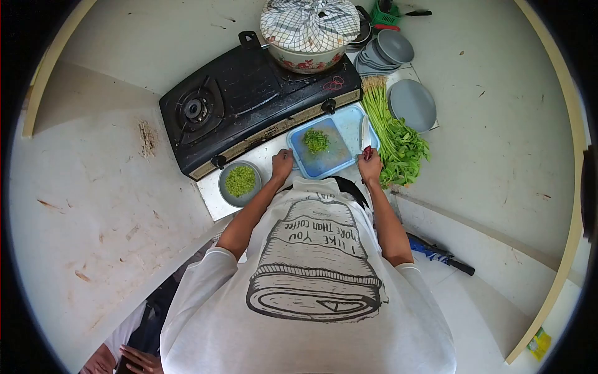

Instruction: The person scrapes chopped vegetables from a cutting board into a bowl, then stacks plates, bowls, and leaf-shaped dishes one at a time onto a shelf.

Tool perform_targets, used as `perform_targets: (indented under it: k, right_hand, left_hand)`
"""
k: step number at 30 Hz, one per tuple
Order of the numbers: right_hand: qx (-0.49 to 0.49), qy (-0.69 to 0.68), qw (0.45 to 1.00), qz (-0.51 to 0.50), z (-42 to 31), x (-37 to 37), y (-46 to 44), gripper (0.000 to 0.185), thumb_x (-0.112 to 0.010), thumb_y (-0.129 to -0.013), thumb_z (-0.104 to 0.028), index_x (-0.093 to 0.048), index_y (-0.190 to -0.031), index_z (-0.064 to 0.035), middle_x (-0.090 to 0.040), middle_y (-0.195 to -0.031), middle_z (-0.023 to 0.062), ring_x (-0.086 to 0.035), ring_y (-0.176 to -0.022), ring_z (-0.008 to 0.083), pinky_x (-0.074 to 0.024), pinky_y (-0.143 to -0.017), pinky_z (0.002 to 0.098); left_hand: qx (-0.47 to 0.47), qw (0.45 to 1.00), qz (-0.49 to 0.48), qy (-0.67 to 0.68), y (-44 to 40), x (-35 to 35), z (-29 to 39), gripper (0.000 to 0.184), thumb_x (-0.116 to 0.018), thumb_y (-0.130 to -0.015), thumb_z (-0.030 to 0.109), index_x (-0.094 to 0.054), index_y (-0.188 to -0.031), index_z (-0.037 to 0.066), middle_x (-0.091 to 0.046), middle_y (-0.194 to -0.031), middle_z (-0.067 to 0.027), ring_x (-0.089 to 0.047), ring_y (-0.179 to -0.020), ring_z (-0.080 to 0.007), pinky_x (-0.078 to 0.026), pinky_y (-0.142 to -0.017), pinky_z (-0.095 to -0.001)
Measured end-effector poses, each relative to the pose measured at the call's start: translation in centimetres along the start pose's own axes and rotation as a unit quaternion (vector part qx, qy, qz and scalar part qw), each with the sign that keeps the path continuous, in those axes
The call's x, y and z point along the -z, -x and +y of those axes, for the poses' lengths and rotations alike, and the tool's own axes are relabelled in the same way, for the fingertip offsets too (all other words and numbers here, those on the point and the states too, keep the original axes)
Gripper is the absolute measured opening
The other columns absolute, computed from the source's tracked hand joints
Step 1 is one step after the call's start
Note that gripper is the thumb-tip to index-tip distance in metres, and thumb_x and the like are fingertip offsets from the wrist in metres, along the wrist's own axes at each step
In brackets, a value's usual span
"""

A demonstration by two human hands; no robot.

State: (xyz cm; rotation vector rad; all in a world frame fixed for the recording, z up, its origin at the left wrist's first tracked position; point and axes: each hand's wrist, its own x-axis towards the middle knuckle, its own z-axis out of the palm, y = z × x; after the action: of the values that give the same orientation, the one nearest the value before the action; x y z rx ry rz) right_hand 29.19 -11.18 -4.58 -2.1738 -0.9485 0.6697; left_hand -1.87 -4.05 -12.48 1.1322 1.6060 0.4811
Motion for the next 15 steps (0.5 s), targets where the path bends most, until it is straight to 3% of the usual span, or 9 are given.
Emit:
perform_targets:
  k: [2,6,9,12,15]
  right_hand:
    - [0.010,0.002,1.000,-0.003,-0.5,0.5,0.7,0.026,-0.072,-0.080,-0.019,-0.064,-0.097,-0.0016,-0.068,-0.078,0.0117,-0.068,-0.072,0.0288,-0.0531,-0.077,0.0414]
    - [0.028,0.002,1.000,-0.001,-0.7,0.9,2.4,0.023,-0.073,-0.081,-0.017,-0.063,-0.095,-0.0027,-0.068,-0.076,0.0111,-0.067,-0.070,0.0279,-0.0524,-0.075,0.0423]
    - [0.042,-0.014,0.999,0.004,-1.0,1.4,3.3,0.021,-0.072,-0.082,-0.016,-0.063,-0.095,-0.0029,-0.067,-0.075,0.0110,-0.067,-0.068,0.0268,-0.0521,-0.071,0.0416]
    - [0.033,-0.024,0.999,0.002,-2.5,3.0,4.9,0.021,-0.071,-0.083,-0.015,-0.063,-0.097,-0.0017,-0.065,-0.071,0.0108,-0.064,-0.064,0.0221,-0.0506,-0.067,0.0389]
    - [0.020,-0.059,0.998,-0.027,-1.7,3.6,6.2,0.022,-0.072,-0.086,-0.018,-0.063,-0.098,-0.0009,-0.065,-0.070,0.0107,-0.062,-0.062,0.0199,-0.0500,-0.065,0.0386]
  left_hand:
    - [0.038,0.990,-0.027,0.136,1.7,0.4,1.8,0.044,-0.052,-0.106,0.041,-0.060,-0.115,-0.001,-0.064,-0.088,-0.0120,-0.062,-0.086,-0.0236,-0.050,-0.080,-0.0377]
    - [0.071,0.967,0.021,0.245,3.5,0.2,2.8,0.050,-0.047,-0.109,0.049,-0.060,-0.110,0.001,-0.062,-0.084,-0.0051,-0.056,-0.071,-0.0146,-0.048,-0.068,-0.0332]
    - [0.038,0.951,0.003,0.306,4.6,0.8,2.3,0.052,-0.042,-0.110,0.050,-0.061,-0.119,0.002,-0.067,-0.098,-0.0075,-0.063,-0.081,-0.0161,-0.052,-0.076,-0.0339]
    - [-0.023,0.941,0.012,0.336,6.6,0.9,2.5,0.050,-0.041,-0.111,0.048,-0.064,-0.114,0.004,-0.067,-0.092,-0.0047,-0.062,-0.077,-0.0136,-0.052,-0.072,-0.0312]
    - [-0.016,0.941,0.038,0.337,8.3,1.4,2.4,0.049,-0.042,-0.110,0.049,-0.065,-0.106,0.006,-0.065,-0.087,-0.0016,-0.059,-0.072,-0.0106,-0.049,-0.066,-0.0289]
